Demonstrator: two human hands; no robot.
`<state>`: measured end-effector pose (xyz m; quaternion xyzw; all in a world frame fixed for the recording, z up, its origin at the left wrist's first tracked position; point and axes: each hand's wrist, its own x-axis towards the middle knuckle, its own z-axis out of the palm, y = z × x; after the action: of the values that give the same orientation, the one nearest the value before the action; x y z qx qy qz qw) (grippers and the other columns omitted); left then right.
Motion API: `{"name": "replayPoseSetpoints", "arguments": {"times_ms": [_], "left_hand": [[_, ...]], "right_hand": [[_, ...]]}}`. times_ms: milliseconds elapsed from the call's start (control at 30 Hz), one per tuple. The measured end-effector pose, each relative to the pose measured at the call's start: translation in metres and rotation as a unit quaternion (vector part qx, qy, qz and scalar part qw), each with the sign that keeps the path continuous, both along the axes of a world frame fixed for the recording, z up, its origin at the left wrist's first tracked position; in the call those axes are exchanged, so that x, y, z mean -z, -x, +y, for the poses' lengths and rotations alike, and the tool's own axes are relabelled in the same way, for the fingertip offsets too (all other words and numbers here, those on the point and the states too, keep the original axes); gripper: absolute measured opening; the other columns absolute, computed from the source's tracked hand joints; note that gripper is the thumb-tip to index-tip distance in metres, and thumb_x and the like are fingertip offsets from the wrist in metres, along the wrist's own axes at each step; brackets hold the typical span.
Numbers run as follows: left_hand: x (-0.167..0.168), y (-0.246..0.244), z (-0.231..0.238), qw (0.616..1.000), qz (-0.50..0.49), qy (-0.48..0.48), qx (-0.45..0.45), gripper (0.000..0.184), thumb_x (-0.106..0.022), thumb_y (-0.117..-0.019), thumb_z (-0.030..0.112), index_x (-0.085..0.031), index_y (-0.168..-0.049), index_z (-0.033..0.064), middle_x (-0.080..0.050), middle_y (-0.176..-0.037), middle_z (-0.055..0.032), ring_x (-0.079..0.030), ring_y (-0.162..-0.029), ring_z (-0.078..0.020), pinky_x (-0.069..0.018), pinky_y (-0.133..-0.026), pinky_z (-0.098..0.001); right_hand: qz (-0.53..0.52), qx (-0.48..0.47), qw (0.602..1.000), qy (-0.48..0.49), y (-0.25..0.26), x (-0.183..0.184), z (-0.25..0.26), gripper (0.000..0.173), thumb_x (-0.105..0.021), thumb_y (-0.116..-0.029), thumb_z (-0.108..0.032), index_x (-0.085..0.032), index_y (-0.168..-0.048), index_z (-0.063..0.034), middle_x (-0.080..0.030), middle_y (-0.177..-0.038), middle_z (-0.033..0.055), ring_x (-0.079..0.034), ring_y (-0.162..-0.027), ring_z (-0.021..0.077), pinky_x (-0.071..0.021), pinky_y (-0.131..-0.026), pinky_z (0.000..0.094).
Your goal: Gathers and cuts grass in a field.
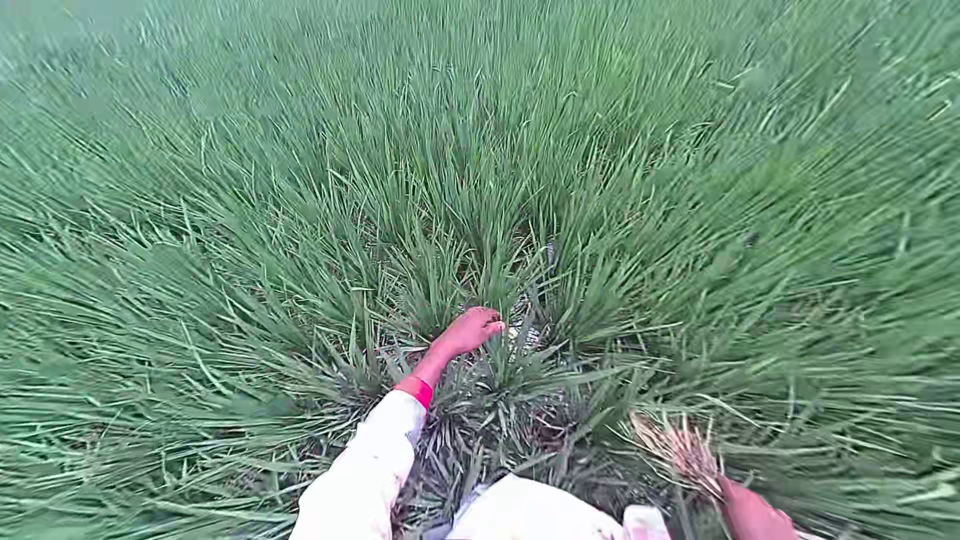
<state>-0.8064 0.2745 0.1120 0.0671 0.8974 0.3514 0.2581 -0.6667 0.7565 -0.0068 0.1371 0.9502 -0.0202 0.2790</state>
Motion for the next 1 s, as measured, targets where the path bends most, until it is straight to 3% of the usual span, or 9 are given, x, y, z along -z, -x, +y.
{"name": "replayPoseSetpoints", "arguments": {"times_ms": [200,333,400,467,567,700,833,933,1000], "left_hand": [[0.034,0.009,0.011,0.997,-0.06,0.055,-0.016,0.077,-0.041,-0.1077,0.053,-0.024,-0.161,-0.0011,-0.02,-0.167,-0.0247,-0.013,-0.157,-0.039,-0.0125,-0.126,-0.0563],[0.063,-0.031,-0.044,0.967,-0.171,-0.12,-0.148,0.06,-0.024,-0.1133,0.039,-0.03,-0.158,-0.0005,-0.033,-0.163,-0.0216,-0.031,-0.152,-0.0315,-0.0246,-0.123,-0.0495],[0.065,-0.07,-0.064,0.906,-0.209,-0.229,-0.289,0.061,-0.012,-0.1131,0.04,-0.053,-0.139,0.0032,-0.065,-0.127,-0.0121,-0.062,-0.113,-0.0198,-0.0499,-0.094,-0.0386],[0.065,-0.109,-0.072,0.801,-0.187,-0.366,-0.436,0.06,-0.009,-0.1121,0.041,-0.06,-0.104,0.0104,-0.069,-0.081,-0.002,-0.067,-0.07,-0.0106,-0.0571,-0.063,-0.0268],[0.074,-0.157,-0.079,0.648,-0.109,-0.535,-0.53,0.066,-0.011,-0.1104,0.036,-0.067,-0.079,0.0189,-0.073,-0.07,0.0017,-0.07,-0.062,-0.0067,-0.0592,-0.057,-0.023],[0.073,-0.188,-0.076,0.597,-0.033,-0.569,-0.565,0.064,-0.01,-0.1108,0.026,-0.065,-0.08,0.0176,-0.072,-0.068,0.0037,-0.066,-0.056,-0.0017,-0.0547,-0.05,-0.017],[0.073,-0.176,-0.078,0.605,0.031,-0.569,-0.556,0.062,-0.008,-0.1113,0.024,-0.063,-0.082,0.0182,-0.072,-0.068,0.0062,-0.066,-0.058,0.0016,-0.055,-0.053,-0.0144],[0.059,-0.15,-0.066,0.634,0.044,-0.527,-0.563,0.045,-0.015,-0.1128,0.021,-0.057,-0.099,0.015,-0.07,-0.075,0.008,-0.068,-0.068,0.0018,-0.0579,-0.062,-0.0162],[0.054,-0.126,-0.058,0.605,0.029,-0.543,-0.582,0.041,-0.021,-0.1129,0.019,-0.058,-0.096,0.0139,-0.068,-0.07,0.0068,-0.069,-0.066,-0.0021,-0.0602,-0.064,-0.0193]], "right_hand": [[-0.022,-0.465,0.879,0.103,0.133,-0.024,-0.21,0.029,-0.055,-0.1,0.001,-0.065,-0.127,0.006,-0.061,-0.132,0.0316,-0.049,-0.133,0.0506,-0.0216,-0.118,0.066],[0.083,-0.632,0.728,0.252,0.143,-0.04,-0.324,0.027,-0.052,-0.0961,0.012,-0.07,-0.116,0.0084,-0.062,-0.137,0.0247,-0.044,-0.142,0.045,-0.0168,-0.123,0.0629],[0.161,-0.698,0.636,0.287,0.128,-0.045,-0.366,0.03,-0.056,-0.0946,0.011,-0.072,-0.118,0.0008,-0.061,-0.143,0.0163,-0.045,-0.144,0.039,-0.0279,-0.119,0.059],[0.208,-0.723,0.56,0.348,0.108,-0.042,-0.398,0.024,-0.063,-0.092,0.005,-0.077,-0.11,-0.0035,-0.065,-0.139,0.0117,-0.052,-0.138,0.0354,-0.0376,-0.113,0.0544],[0.187,-0.737,0.502,0.413,0.082,-0.04,-0.428,0.023,-0.065,-0.0911,0.003,-0.077,-0.11,-0.0031,-0.068,-0.135,0.0105,-0.059,-0.131,0.0337,-0.0427,-0.11,0.0503],[0.179,-0.714,0.491,0.466,0.057,-0.042,-0.442,0.029,-0.065,-0.0908,0.006,-0.075,-0.117,-0.0009,-0.07,-0.128,0.0154,-0.062,-0.126,0.0358,-0.0436,-0.111,0.0474],[0.228,-0.68,0.504,0.482,0.061,-0.054,-0.441,0.03,-0.06,-0.0911,0.01,-0.074,-0.115,0.0016,-0.069,-0.13,0.0177,-0.061,-0.128,0.0368,-0.0429,-0.112,0.0478],[0.307,-0.624,0.568,0.44,0.073,-0.074,-0.413,0.036,-0.064,-0.0914,0.006,-0.073,-0.124,-0.0057,-0.066,-0.137,0.0126,-0.056,-0.136,0.0352,-0.0344,-0.117,0.0558],[0.373,-0.484,0.657,0.442,0.085,-0.081,-0.376,0.032,-0.064,-0.0901,0.005,-0.073,-0.12,-0.0046,-0.069,-0.13,0.0167,-0.06,-0.128,0.0389,-0.0415,-0.108,0.0579]]}}
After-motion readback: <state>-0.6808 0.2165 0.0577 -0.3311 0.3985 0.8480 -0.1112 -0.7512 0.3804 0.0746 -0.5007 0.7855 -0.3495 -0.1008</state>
